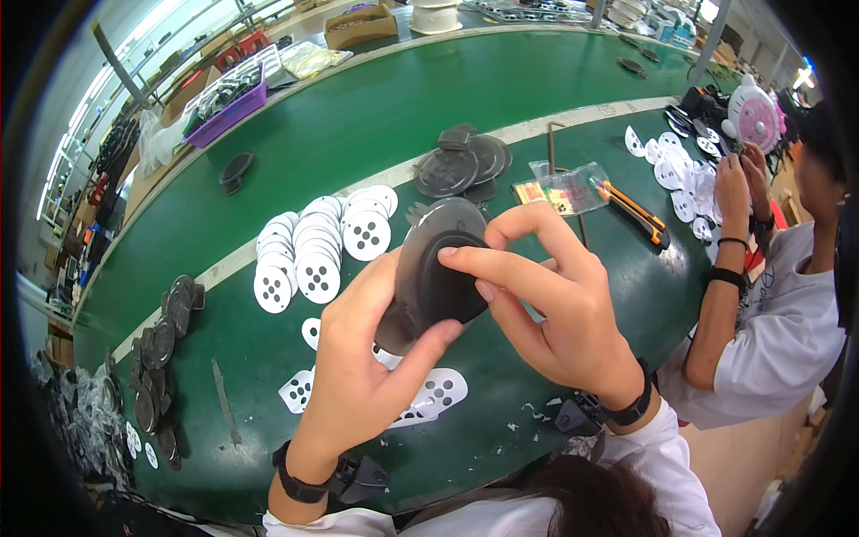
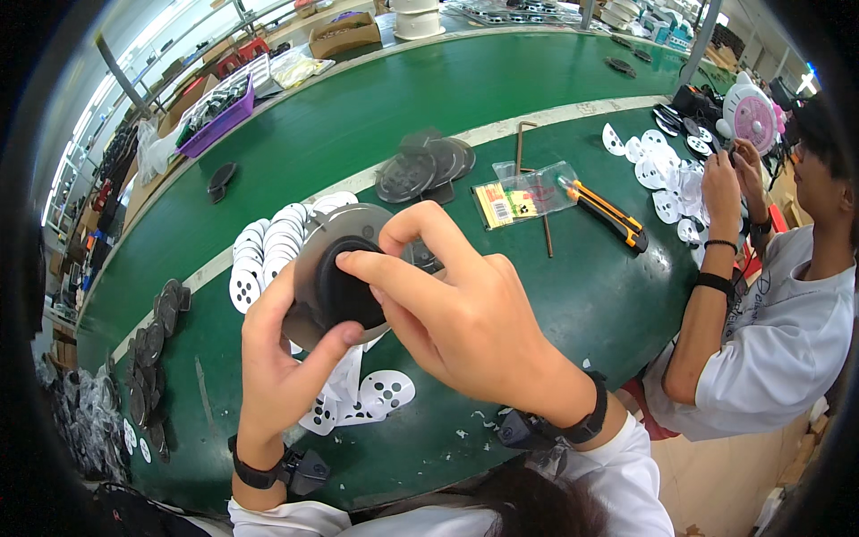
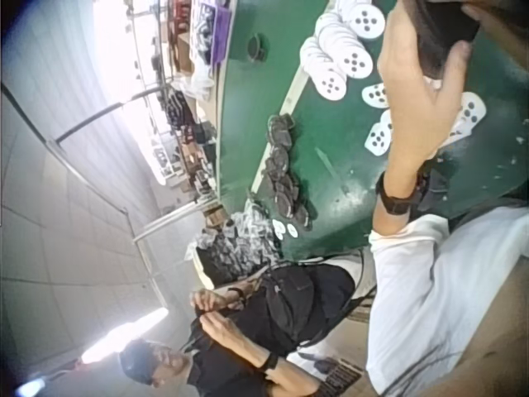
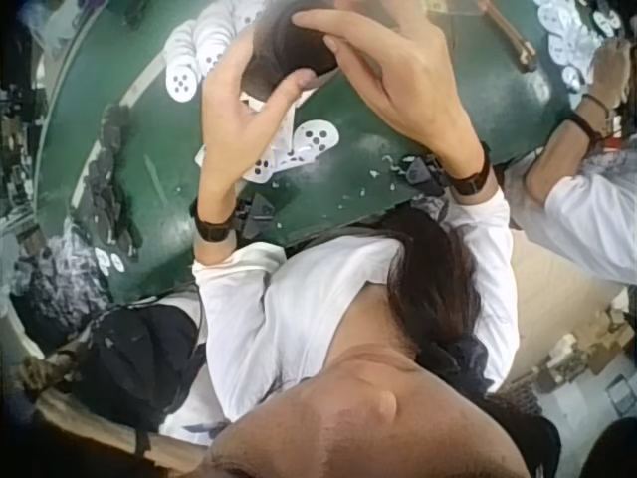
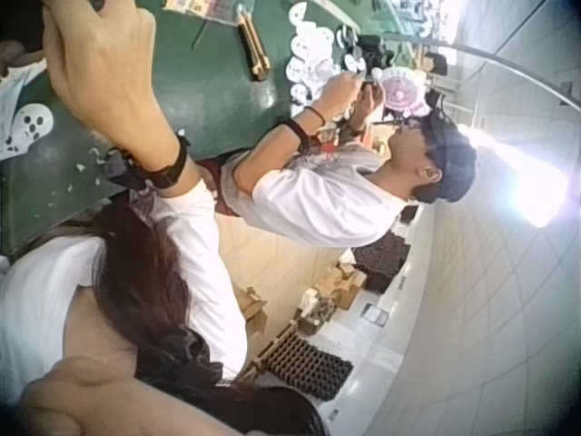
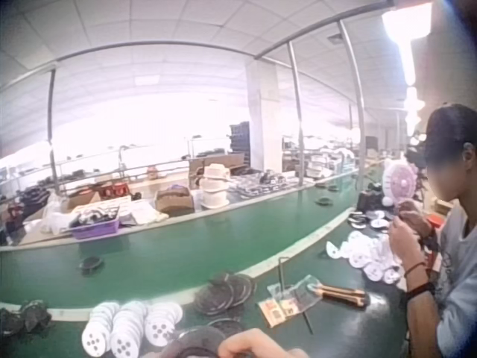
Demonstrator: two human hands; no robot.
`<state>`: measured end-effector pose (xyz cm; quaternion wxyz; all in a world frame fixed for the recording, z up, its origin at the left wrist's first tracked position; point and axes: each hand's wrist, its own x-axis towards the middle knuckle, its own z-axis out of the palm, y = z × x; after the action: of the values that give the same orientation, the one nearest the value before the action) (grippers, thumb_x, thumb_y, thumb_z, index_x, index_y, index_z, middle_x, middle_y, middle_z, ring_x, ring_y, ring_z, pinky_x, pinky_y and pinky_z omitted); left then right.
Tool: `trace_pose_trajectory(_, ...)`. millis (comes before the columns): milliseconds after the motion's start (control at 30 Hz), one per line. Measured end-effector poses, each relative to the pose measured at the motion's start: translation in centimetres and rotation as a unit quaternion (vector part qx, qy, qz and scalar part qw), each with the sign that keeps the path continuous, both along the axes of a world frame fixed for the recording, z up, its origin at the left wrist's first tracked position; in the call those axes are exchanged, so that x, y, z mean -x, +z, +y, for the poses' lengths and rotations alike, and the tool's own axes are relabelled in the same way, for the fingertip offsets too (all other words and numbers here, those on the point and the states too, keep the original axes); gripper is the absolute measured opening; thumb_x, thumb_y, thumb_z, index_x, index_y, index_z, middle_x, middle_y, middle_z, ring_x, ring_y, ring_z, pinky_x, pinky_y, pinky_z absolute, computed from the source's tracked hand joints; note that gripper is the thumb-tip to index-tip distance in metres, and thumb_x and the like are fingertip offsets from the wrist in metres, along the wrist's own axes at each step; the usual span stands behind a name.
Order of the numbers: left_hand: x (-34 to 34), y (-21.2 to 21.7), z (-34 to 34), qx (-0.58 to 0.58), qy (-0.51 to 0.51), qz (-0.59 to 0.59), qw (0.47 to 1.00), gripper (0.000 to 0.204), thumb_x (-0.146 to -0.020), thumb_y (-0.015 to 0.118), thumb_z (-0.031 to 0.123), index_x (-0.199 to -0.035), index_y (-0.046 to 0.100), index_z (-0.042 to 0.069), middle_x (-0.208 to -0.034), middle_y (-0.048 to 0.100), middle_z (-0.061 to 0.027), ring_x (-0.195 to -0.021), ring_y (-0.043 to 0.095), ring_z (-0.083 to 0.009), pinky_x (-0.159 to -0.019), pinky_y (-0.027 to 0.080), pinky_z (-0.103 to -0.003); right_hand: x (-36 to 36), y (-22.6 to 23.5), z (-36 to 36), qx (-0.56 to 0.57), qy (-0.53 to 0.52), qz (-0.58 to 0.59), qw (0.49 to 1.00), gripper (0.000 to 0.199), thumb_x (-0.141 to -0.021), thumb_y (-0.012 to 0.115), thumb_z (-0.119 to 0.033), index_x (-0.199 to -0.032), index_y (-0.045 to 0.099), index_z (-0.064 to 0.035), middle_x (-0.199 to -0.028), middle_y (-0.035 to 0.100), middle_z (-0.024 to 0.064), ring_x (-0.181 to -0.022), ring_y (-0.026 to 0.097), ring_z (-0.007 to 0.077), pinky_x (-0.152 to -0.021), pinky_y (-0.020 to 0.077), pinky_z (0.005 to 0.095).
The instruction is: Assembling plastic housing components by inserting white circular templates into black plastic bases.
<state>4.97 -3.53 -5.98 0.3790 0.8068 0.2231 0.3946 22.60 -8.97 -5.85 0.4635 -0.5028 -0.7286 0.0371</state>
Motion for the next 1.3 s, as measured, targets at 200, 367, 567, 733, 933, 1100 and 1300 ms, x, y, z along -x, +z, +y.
trace_pose_trajectory(200,0.3,-0.3,-0.1,0.25,-0.043,-0.124,0.959,0.046,-0.076,0.063,0.001,-0.119,0.048,-0.008,-0.106,0.059,-0.0122,-0.095,0.058,-0.0176,-0.083,0.045,-0.027,-0.9,0.0,0.3,0.079,0.029,0.221,0.972,0.024,-0.073,0.064,0.006,-0.096,0.064,-0.0021,-0.084,0.046,0.0017,-0.05,0.04,0.0022,-0.044,0.0319,0.0167)
trace_pose_trajectory(367,1.0,-0.2,0.4,0.306,-0.083,-0.183,0.931,0.05,-0.075,0.064,0.002,-0.121,0.048,-0.007,-0.109,0.058,-0.0122,-0.1,0.056,-0.0176,-0.088,0.042,-0.029,-1.4,-0.4,1.5,0.271,0.239,0.453,0.815,0.015,-0.081,0.067,-0.01,-0.088,0.062,0.0028,-0.08,0.054,-0.0023,-0.069,0.049,0.0019,-0.059,0.0389,0.0196)
trace_pose_trajectory(567,1.0,-0.3,1.8,0.392,-0.036,-0.09,0.915,0.048,-0.077,0.066,0.01,-0.119,0.05,-0.004,-0.099,0.059,-0.0054,-0.077,0.055,-0.0075,-0.063,0.044,-0.02,-2.4,-1.8,2.6,0.281,0.17,0.372,0.868,0.021,-0.085,0.063,-0.017,-0.087,0.063,0.0038,-0.068,0.054,-0.004,-0.064,0.045,0.0014,-0.054,0.0353,0.0192)
trace_pose_trajectory(733,1.2,-2.0,10.2,0.369,0.005,-0.113,0.922,0.057,-0.081,0.066,0.031,-0.124,0.045,-0.001,-0.102,0.057,-0.007,-0.082,0.059,-0.014,-0.071,0.049,-0.025,-4.6,-2.8,3.5,0.185,-0.076,0.206,0.958,0.023,-0.088,0.049,-0.017,-0.083,0.061,0.0018,-0.055,0.043,-0.0006,-0.052,0.039,0.0059,-0.048,0.0308,0.0259)
trace_pose_trajectory(933,4.4,-4.0,13.8,0.301,0.236,0.035,0.923,0.056,-0.086,0.057,0.04,-0.124,0.047,0.0,-0.116,0.053,-0.011,-0.1,0.056,-0.0211,-0.082,0.046,-0.033,-4.3,-4.3,4.9,0.137,-0.098,0.097,0.981,0.019,-0.087,0.045,-0.01,-0.081,0.059,0.0009,-0.064,0.055,0.0112,-0.059,0.05,0.0238,-0.057,0.0374,0.0333)
trace_pose_trajectory(1100,10.6,-4.5,10.3,0.204,0.232,0.089,0.947,0.038,-0.086,0.057,0.032,-0.109,0.058,0.002,-0.109,0.058,-0.0075,-0.096,0.056,-0.0164,-0.079,0.046,-0.031,-1.6,-4.4,4.5,0.127,-0.056,0.021,0.99,0.013,-0.085,0.05,-0.007,-0.085,0.061,-0.001,-0.076,0.061,0.0157,-0.065,0.056,0.0294,-0.061,0.0419,0.0348)
trace_pose_trajectory(1300,23.8,-3.9,6.0,-0.113,0.486,0.219,0.838,0.037,-0.082,0.06,0.029,-0.108,0.058,0.003,-0.107,0.056,-0.0148,-0.101,0.054,-0.0301,-0.086,0.043,-0.037,1.7,-4.5,3.6,0.144,0.048,0.028,0.988,0.013,-0.085,0.048,-0.004,-0.085,0.06,0.0013,-0.069,0.058,0.0151,-0.056,0.052,0.0254,-0.054,0.0395,0.0315)
